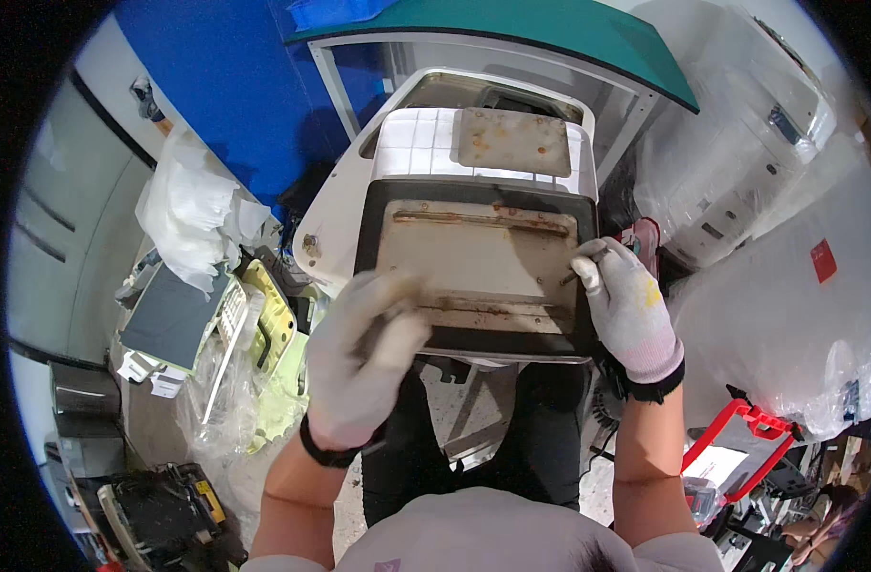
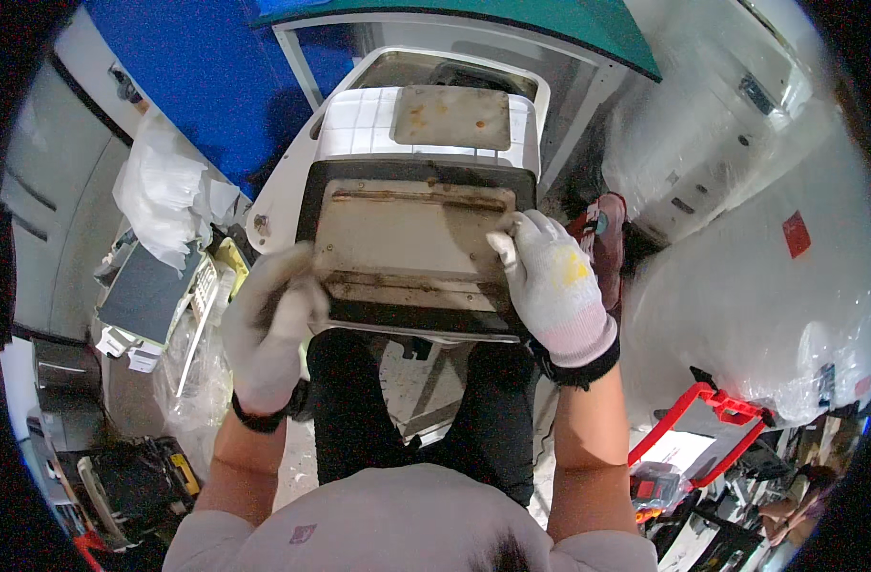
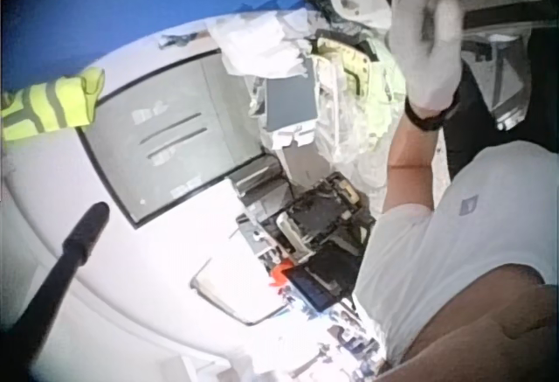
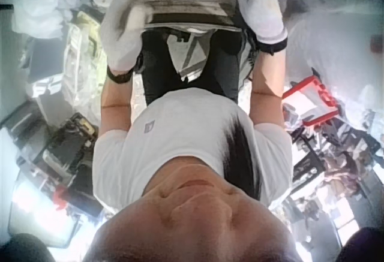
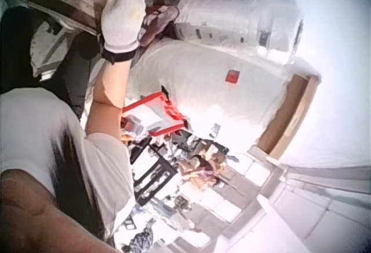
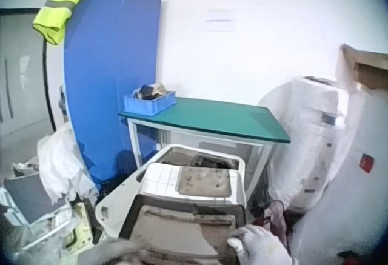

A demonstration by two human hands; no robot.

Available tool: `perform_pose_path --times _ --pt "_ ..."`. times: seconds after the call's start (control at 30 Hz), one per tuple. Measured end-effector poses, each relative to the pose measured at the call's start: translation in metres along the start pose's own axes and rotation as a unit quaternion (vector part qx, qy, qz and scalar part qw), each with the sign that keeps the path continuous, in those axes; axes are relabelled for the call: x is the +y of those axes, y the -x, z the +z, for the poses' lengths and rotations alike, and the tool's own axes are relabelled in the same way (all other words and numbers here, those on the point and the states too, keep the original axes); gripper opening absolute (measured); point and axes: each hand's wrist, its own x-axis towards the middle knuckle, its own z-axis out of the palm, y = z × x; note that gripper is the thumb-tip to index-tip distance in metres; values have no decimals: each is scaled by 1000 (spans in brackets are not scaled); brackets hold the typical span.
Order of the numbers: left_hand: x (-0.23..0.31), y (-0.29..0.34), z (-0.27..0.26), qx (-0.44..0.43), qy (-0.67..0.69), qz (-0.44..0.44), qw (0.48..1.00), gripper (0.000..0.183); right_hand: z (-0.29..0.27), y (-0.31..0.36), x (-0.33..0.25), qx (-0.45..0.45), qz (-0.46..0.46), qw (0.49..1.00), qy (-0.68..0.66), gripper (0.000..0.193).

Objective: The person is removing a metal tray and unscrewing components from a white plastic machine housing using a screwdriver.

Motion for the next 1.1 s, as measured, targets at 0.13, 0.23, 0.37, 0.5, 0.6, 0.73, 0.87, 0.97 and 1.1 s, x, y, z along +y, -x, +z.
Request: perform_pose_path --times 0.13,0.23,0.37,0.5,0.6,0.73,0.87,0.97,1.1 --pt "23 -59 45 -93 -100 154 979 31 1 -6 4 3 -34 999 -41 19" --pt "13 -87 74 -142 -136 216 957 29 0 -8 6 -7 -42 998 -40 24" --pt "6 -106 91 -247 -168 204 932 23 0 -9 20 -14 -58 996 -62 31" --pt "11 -112 99 -267 -174 242 917 21 -1 -9 31 -24 -66 993 -91 34" --pt "13 -115 102 -270 -187 265 907 20 -3 -10 37 -39 -84 991 -97 37" --pt "7 -120 100 -304 -196 256 896 19 -1 -11 37 -63 -111 982 -141 42" --pt "6 -121 100 -285 -228 264 893 17 -1 -14 40 -58 -125 983 -122 43" --pt "1 -123 99 -246 -220 257 908 16 0 -11 35 -42 -92 963 -249 43" --pt "6 -123 98 -263 -215 201 919 16 22 -11 27 -62 10 869 -490 48"
